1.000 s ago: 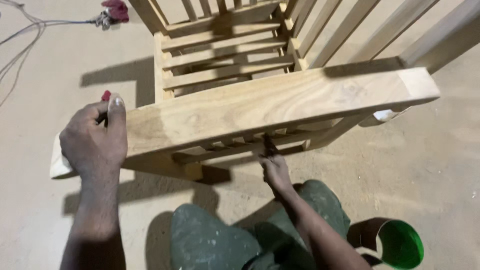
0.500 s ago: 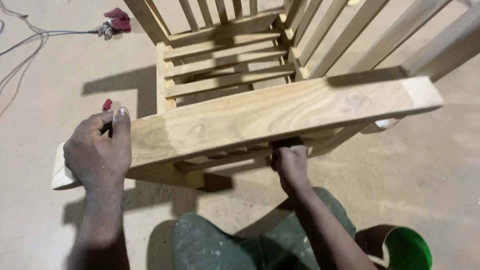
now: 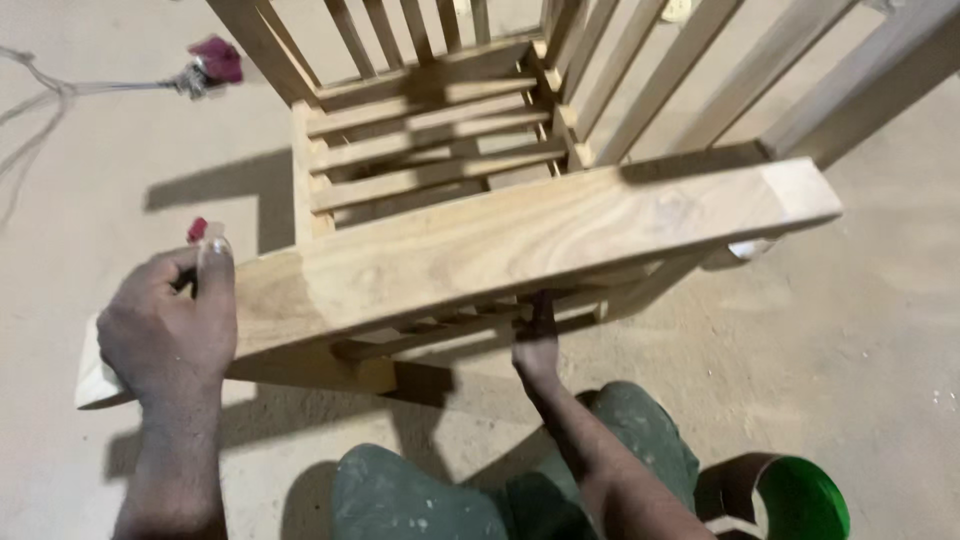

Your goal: The person sands the armrest and side of a wooden chair using a sanding block. They hold the chair with one hand and sand with the other, moving along the armrest and side surfaces.

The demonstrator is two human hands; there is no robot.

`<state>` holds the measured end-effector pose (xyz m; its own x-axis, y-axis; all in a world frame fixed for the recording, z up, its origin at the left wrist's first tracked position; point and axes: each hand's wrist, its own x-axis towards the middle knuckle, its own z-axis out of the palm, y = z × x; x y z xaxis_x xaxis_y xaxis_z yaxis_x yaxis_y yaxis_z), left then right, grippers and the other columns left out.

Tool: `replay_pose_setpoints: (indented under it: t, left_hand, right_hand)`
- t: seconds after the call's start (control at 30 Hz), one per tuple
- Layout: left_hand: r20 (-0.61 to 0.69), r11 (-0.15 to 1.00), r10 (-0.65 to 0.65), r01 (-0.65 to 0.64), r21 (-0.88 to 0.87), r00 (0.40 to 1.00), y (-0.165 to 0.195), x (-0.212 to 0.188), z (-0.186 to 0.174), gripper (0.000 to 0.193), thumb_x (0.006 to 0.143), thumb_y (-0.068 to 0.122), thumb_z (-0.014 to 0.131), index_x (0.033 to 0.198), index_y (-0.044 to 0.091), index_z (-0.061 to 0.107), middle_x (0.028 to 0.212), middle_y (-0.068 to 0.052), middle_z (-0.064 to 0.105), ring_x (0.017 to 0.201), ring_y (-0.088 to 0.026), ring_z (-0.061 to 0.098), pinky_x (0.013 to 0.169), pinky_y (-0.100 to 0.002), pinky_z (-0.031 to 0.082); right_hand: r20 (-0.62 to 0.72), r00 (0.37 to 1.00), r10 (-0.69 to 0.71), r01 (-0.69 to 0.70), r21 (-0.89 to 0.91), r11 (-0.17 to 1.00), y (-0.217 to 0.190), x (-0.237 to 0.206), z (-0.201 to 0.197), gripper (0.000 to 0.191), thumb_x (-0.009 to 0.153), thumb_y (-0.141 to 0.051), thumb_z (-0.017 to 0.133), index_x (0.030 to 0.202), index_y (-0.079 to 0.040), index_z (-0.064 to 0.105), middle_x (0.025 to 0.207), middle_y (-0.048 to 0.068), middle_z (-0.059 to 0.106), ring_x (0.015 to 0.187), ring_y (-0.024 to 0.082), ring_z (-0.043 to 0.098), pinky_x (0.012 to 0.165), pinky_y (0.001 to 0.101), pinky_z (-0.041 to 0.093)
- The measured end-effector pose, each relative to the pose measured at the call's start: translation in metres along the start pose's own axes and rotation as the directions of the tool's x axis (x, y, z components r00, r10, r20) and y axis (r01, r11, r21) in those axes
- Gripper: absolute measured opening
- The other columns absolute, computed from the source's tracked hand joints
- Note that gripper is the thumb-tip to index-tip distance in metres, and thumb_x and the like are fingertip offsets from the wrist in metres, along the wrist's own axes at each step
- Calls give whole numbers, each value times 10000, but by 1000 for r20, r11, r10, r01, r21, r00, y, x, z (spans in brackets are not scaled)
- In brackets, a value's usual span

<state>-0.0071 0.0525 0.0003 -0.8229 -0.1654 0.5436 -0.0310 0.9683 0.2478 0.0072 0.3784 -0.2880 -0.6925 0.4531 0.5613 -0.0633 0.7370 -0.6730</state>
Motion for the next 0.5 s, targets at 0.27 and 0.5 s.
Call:
replay_pose_setpoints:
  t: [0.27,0.5]
  left_hand:
    - [-16,998,55,-55,3,998,2,-5,-2,248,1110,284,724,1035,59,793,1025,-125,770,911,-280,730,818,-414,562]
    - [9,997,-8,9,-75,1000,1,3,-2,305,1125,349,702,1034,69,779,1018,-116,770,916,-246,742,827,-408,580]
  right_hand:
    - [61,998,-31,9,339,941,-24,11,0,274,989,-48,516,1255,17,517,1068,202,652,840,296,633,672,366,555]
    - [752,461,470,-858,242,454,10,6,-58,324,990,-35,527,1265,106,623,656,52,532,496,149,498,450,329,468]
